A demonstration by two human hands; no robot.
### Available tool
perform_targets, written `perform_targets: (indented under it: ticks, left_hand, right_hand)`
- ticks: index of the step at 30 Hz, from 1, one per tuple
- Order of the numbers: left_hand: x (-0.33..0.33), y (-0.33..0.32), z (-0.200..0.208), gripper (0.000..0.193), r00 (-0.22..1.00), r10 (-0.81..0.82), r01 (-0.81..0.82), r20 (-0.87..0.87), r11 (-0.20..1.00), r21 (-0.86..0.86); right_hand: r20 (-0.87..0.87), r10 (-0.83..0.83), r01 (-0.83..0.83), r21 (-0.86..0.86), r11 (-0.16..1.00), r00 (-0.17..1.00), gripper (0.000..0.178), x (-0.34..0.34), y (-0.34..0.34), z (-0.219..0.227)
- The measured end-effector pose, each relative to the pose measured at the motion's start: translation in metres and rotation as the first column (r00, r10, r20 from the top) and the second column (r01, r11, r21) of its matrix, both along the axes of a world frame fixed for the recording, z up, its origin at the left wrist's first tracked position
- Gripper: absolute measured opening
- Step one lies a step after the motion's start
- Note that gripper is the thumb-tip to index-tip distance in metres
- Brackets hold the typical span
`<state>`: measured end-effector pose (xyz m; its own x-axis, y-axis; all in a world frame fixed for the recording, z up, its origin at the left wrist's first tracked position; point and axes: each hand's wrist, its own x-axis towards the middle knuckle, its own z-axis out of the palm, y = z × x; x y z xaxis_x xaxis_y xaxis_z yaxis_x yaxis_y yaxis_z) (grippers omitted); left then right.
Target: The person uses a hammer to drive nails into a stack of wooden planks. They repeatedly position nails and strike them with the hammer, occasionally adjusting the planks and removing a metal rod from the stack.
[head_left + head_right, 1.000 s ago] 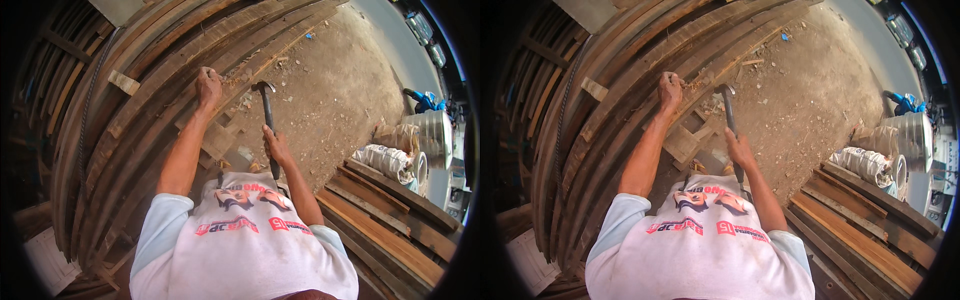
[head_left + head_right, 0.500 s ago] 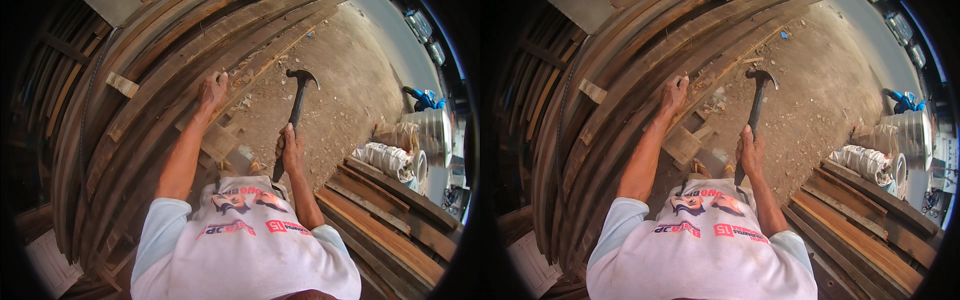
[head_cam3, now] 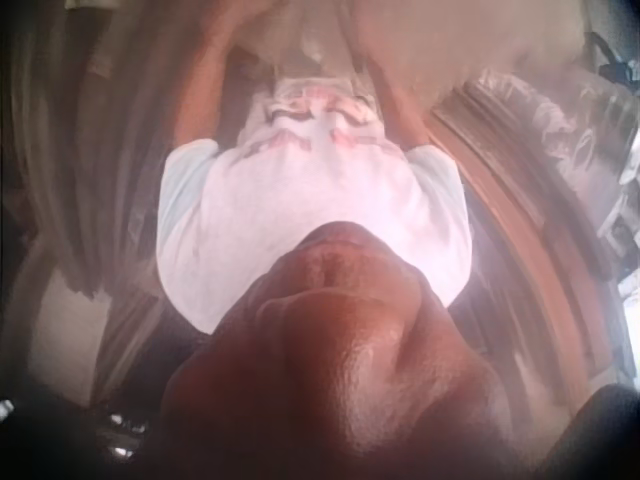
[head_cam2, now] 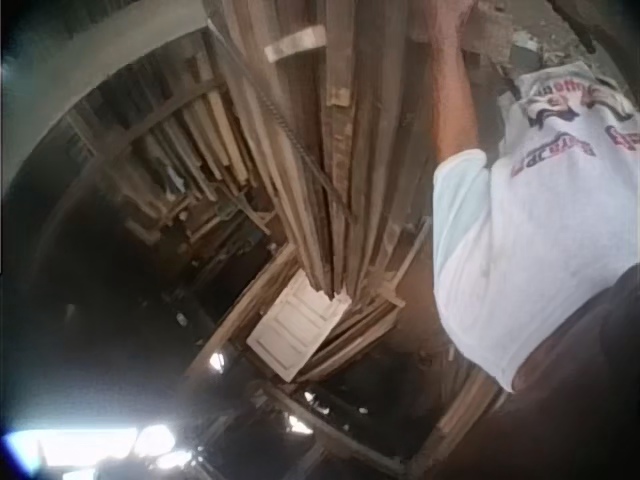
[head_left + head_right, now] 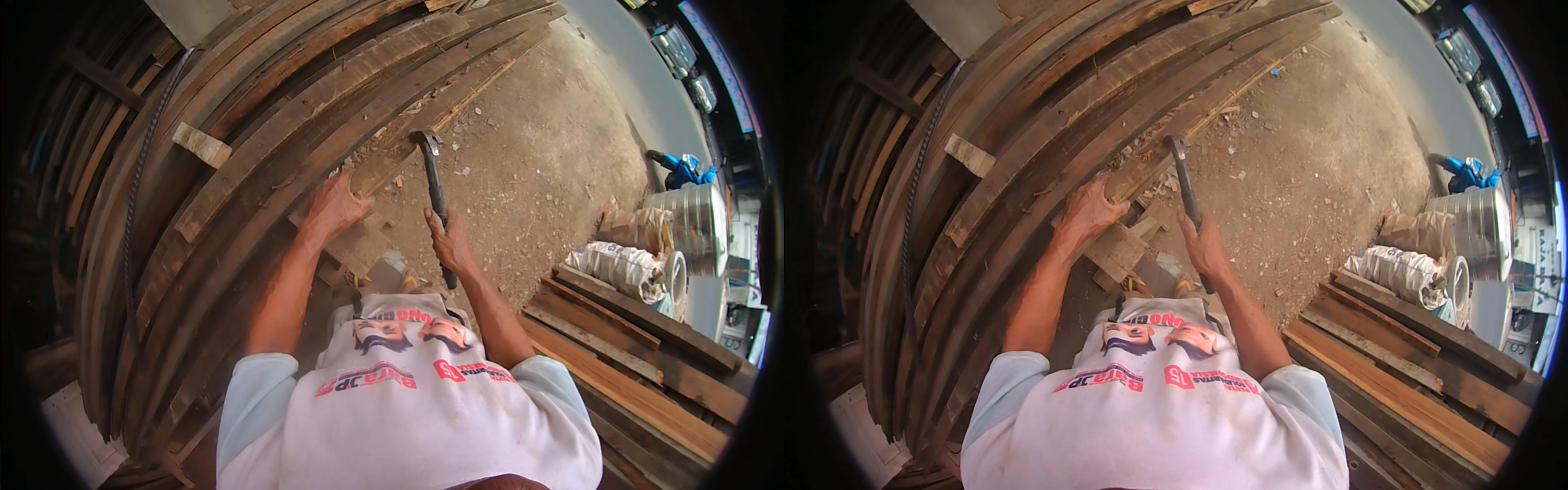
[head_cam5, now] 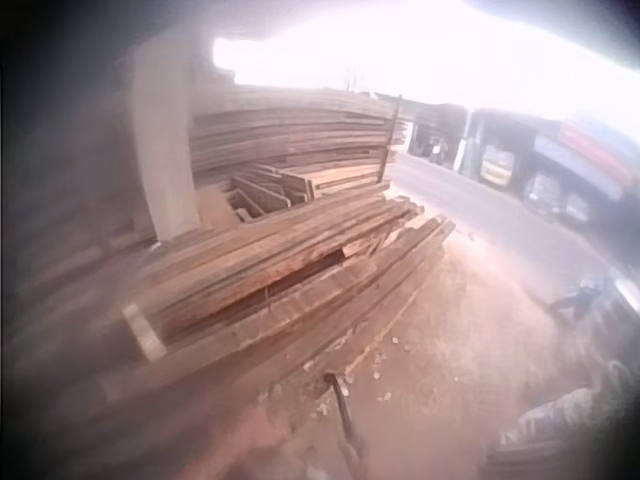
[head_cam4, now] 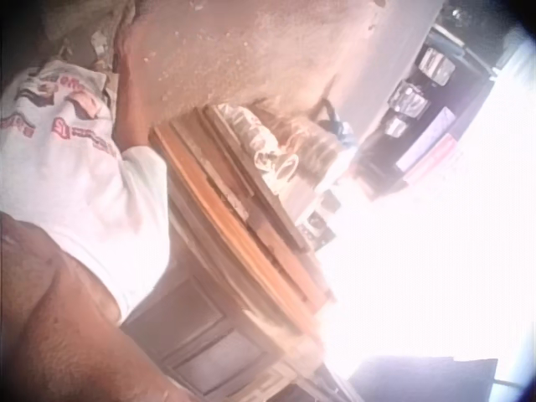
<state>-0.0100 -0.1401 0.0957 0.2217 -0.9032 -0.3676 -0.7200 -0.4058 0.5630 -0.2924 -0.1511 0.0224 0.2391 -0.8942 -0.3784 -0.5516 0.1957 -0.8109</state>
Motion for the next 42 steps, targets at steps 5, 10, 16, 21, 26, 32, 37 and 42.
perform_targets:
  ticks: [5, 10, 16, 21, 26, 32, 37, 42]
  left_hand:
    - [0.000, 0.003, -0.006, 0.093, 1.000, 0.024, -0.024, 0.007, 0.999, -0.027]
    - [0.003, 0.008, -0.008, 0.093, 0.999, 0.015, -0.016, -0.029, 0.999, -0.046]
    - [0.000, 0.008, 0.001, 0.082, 0.998, 0.000, -0.006, -0.069, 0.996, -0.090]
    - [-0.004, 0.006, -0.005, 0.063, 1.000, -0.002, 0.002, 0.002, 0.996, -0.088]
    - [0.004, 0.003, -0.022, 0.064, 0.996, -0.015, 0.020, 0.084, 0.998, -0.065]
    - [0.004, 0.008, -0.020, 0.069, 0.999, -0.014, 0.019, 0.035, 0.990, -0.143]
    - [0.003, 0.010, -0.025, 0.067, 0.999, -0.012, 0.019, 0.048, 0.991, -0.132]
    - [-0.001, 0.011, -0.010, 0.068, 0.999, -0.021, 0.027, 0.049, 0.991, -0.133]
  right_hand:
    - [0.222, -0.113, 0.110, 0.026, 0.994, 0.968, 0.059, 0.004, -0.012, 0.058]
    - [0.623, 0.104, 0.330, -0.540, 0.774, 0.775, 0.048, -0.008, -0.030, 0.186]
    - [0.734, 0.440, 0.612, -0.677, 0.409, 0.517, 0.066, -0.001, -0.079, 0.222]
    - [0.185, -0.118, 0.093, 0.139, 0.986, 0.976, 0.045, 0.004, -0.039, 0.033]
    - [0.194, -0.127, 0.107, 0.111, 0.988, 0.973, 0.043, 0.018, 0.004, 0.035]
    - [0.514, -0.036, 0.014, 0.047, 0.999, 0.857, 0.045, 0.020, 0.014, 0.105]
    - [0.876, 0.132, -0.213, -0.034, 0.976, 0.464, 0.052, 0.009, -0.010, 0.151]
    - [0.651, 0.265, -0.164, -0.213, 0.963, 0.711, 0.046, 0.018, -0.006, 0.193]
